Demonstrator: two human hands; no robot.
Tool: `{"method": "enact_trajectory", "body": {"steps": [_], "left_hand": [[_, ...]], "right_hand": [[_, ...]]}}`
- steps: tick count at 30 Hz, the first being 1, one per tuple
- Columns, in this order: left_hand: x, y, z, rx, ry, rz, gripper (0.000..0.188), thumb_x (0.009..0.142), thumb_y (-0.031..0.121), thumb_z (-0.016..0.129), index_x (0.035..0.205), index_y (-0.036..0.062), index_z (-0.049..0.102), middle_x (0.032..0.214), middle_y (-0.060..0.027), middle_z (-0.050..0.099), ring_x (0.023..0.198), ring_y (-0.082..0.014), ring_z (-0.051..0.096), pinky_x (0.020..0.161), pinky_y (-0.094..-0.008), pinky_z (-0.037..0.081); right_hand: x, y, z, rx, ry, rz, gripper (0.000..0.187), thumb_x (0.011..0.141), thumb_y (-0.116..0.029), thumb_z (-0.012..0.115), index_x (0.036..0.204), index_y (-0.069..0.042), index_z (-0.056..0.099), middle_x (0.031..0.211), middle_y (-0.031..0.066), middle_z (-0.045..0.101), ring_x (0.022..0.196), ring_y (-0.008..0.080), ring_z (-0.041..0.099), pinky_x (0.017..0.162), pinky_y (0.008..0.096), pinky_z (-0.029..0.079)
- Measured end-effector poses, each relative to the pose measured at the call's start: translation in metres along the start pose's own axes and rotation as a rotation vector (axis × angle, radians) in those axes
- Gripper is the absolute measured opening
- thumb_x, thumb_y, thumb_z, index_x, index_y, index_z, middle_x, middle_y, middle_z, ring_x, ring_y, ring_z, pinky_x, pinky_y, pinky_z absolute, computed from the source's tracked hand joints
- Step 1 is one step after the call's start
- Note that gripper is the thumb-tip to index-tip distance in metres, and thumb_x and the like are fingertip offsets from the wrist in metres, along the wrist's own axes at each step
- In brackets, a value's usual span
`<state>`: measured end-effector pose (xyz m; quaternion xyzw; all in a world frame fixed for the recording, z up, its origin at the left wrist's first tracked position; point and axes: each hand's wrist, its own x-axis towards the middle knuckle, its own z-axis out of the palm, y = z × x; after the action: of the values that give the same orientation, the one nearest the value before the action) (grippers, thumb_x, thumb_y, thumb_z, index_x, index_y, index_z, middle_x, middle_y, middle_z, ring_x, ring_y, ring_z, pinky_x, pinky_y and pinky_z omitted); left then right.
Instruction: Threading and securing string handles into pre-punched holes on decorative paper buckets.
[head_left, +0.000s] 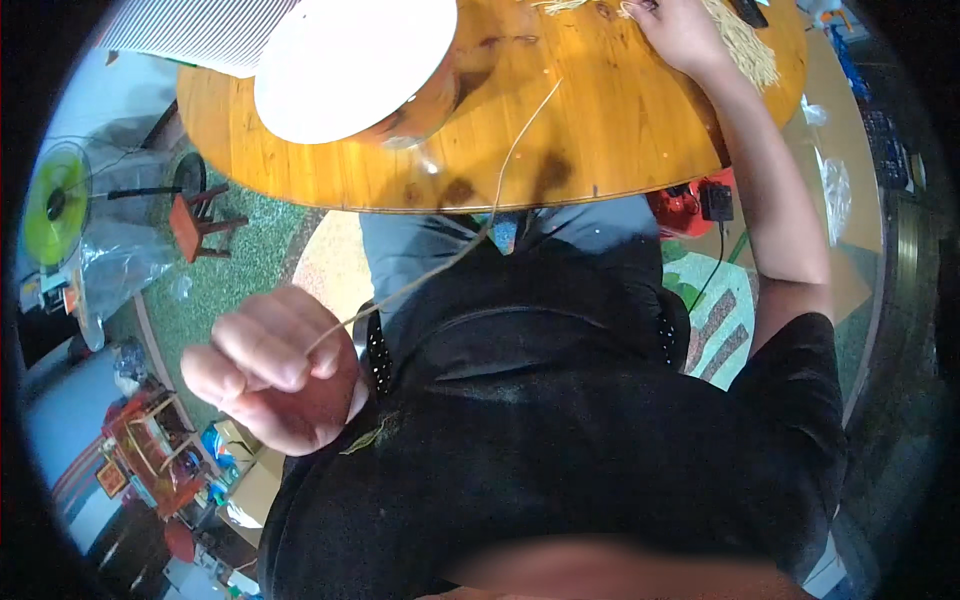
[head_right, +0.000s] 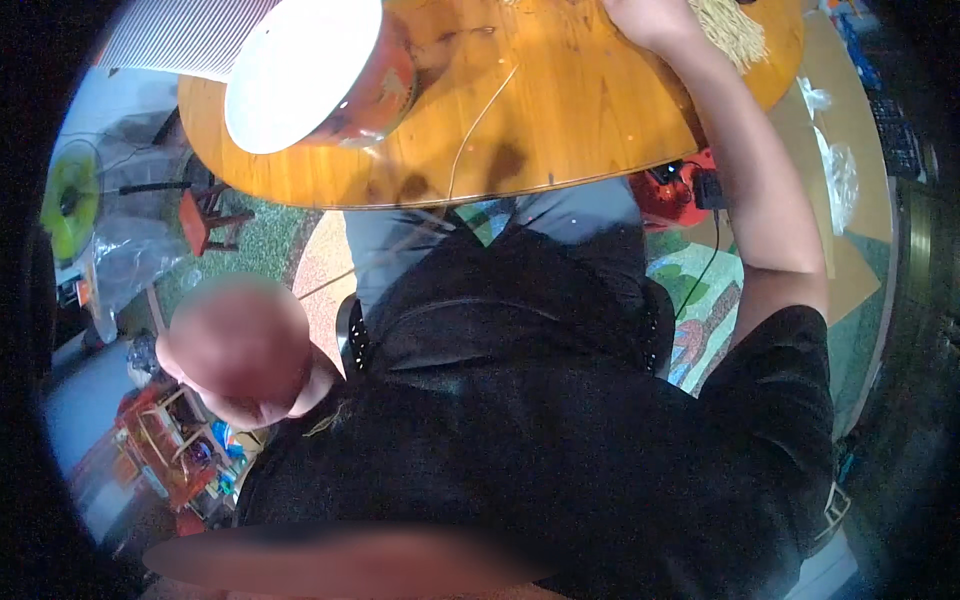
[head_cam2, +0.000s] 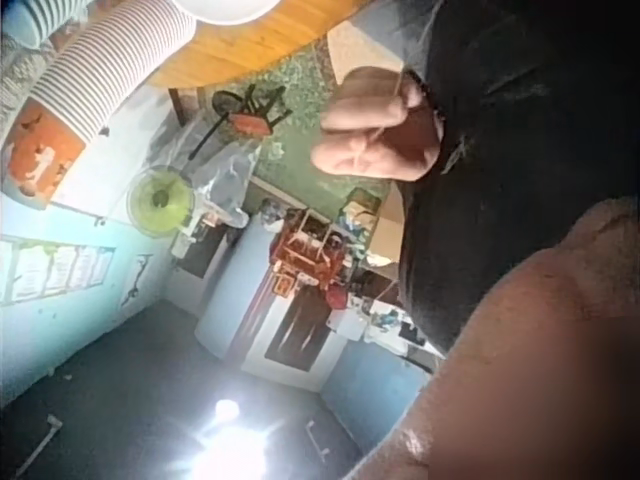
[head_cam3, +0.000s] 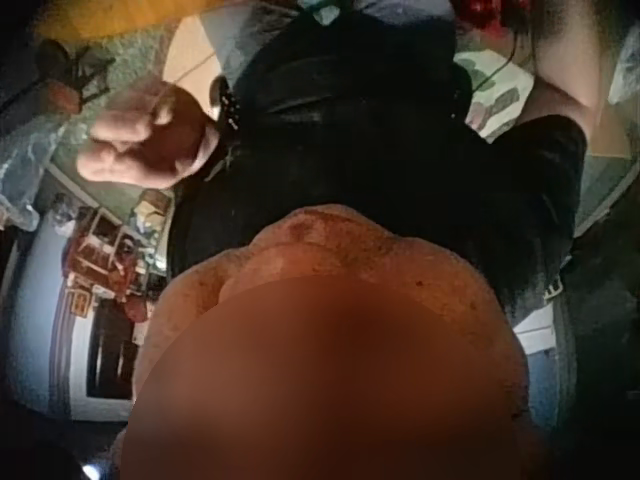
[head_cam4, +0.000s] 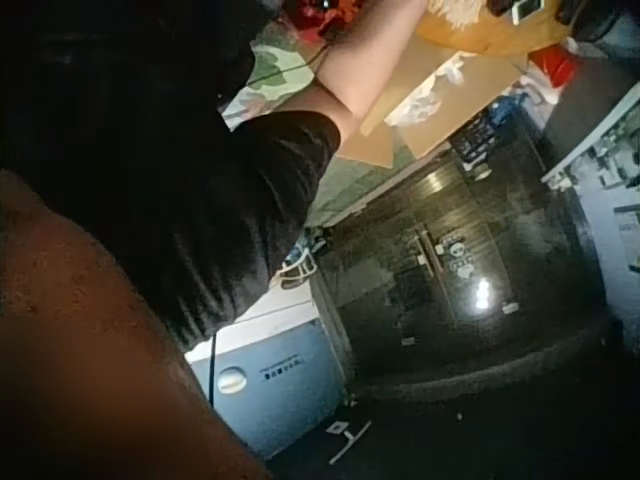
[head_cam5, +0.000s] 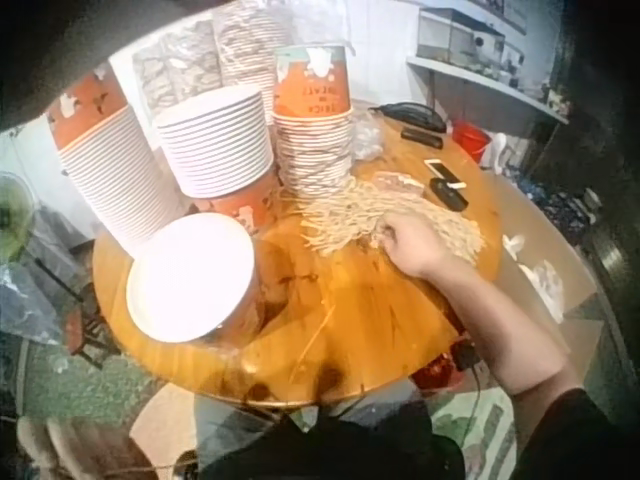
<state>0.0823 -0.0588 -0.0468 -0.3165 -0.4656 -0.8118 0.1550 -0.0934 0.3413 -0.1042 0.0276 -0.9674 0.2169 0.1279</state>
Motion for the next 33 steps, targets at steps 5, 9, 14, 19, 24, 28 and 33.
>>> {"method": "enact_trajectory", "body": {"steps": [5, 9, 14, 19, 24, 28, 33], "left_hand": [[-0.01, -0.025, 0.009, 0.271, 0.039, -0.462, 0.005, 0.098, 0.007, 0.058, 0.1, 0.003, 0.058, 0.105, -0.019, 0.063, 0.08, -0.0207, 0.063, 0.068, -0.0304, 0.054], [-0.014, -0.057, 0.01, 0.302, -0.086, -0.548, 0.012, 0.094, -0.008, 0.067, 0.102, 0.0003, 0.066, 0.109, -0.0087, 0.06, 0.084, -0.0113, 0.06, 0.08, -0.0223, 0.048], [-0.012, -0.075, 0.016, -0.037, 0.141, -0.78, 0.01, 0.095, -0.007, 0.067, 0.1, 0.001, 0.069, 0.088, -0.0004, 0.066, 0.075, -0.0056, 0.056, 0.07, -0.022, 0.046], [-0.016, -0.082, 0.01, -0.21, 0.214, -0.803, 0.004, 0.098, -0.001, 0.067, 0.101, 0.0013, 0.068, 0.087, -0.0049, 0.069, 0.069, -0.0095, 0.059, 0.066, -0.0244, 0.049], [-0.015, -0.079, 0.008, -0.293, 0.255, -0.828, 0.003, 0.098, 0.0, 0.066, 0.101, 0.0014, 0.067, 0.088, -0.0057, 0.069, 0.071, -0.0106, 0.062, 0.066, -0.0245, 0.051], [-0.017, -0.077, 0.01, -0.313, 0.273, -0.857, 0.003, 0.1, 0.003, 0.065, 0.102, 0.0015, 0.066, 0.09, -0.0063, 0.069, 0.074, -0.0113, 0.065, 0.066, -0.0239, 0.052], [-0.019, -0.078, 0.009, -0.198, 0.2, -0.814, 0.006, 0.102, 0.007, 0.065, 0.103, 0.0014, 0.065, 0.091, -0.0062, 0.069, 0.074, -0.0115, 0.065, 0.067, -0.024, 0.052]], "right_hand": [[-0.049, -0.063, -0.002, 0.22, 0.113, -0.094, 0.011, 0.097, -0.012, 0.066, 0.103, -0.004, 0.068, 0.09, 0.0075, 0.069, 0.088, 0.0203, 0.069, 0.076, 0.0341, 0.053], [-0.124, -0.145, 0.004, 1.156, -0.108, -0.137, 0.021, 0.095, -0.012, 0.074, 0.113, -0.003, 0.068, 0.1, 0.0044, 0.072, 0.096, 0.0135, 0.067, 0.083, 0.0292, 0.054], [-0.154, -0.173, 0.015, 1.437, -0.447, 0.168, 0.026, 0.096, -0.003, 0.072, 0.12, 0.004, 0.066, 0.103, 0.0073, 0.073, 0.09, 0.0124, 0.07, 0.083, 0.0265, 0.057], [-0.156, -0.176, 0.032, 1.481, -0.248, 0.066, 0.011, 0.097, 0.002, 0.068, 0.107, 0.005, 0.071, 0.098, 0.0088, 0.072, 0.089, 0.0152, 0.072, 0.079, 0.0275, 0.059], [-0.157, -0.18, 0.035, 1.274, -0.05, -0.056, 0.005, 0.095, 0.003, 0.068, 0.098, 0.005, 0.071, 0.09, 0.0085, 0.069, 0.084, 0.0153, 0.072, 0.078, 0.0275, 0.06], [-0.158, -0.178, 0.036, 0.98, 0.011, -0.156, 0.009, 0.086, -0.001, 0.076, 0.095, -0.001, 0.073, 0.075, 0.0031, 0.064, 0.065, 0.0115, 0.061, 0.062, 0.0268, 0.052], [-0.154, -0.174, 0.034, 0.814, 0.07, -0.26, 0.01, 0.083, -0.004, 0.079, 0.092, -0.005, 0.075, 0.067, -0.0017, 0.062, 0.056, 0.0113, 0.05, 0.054, 0.029, 0.041]]}}
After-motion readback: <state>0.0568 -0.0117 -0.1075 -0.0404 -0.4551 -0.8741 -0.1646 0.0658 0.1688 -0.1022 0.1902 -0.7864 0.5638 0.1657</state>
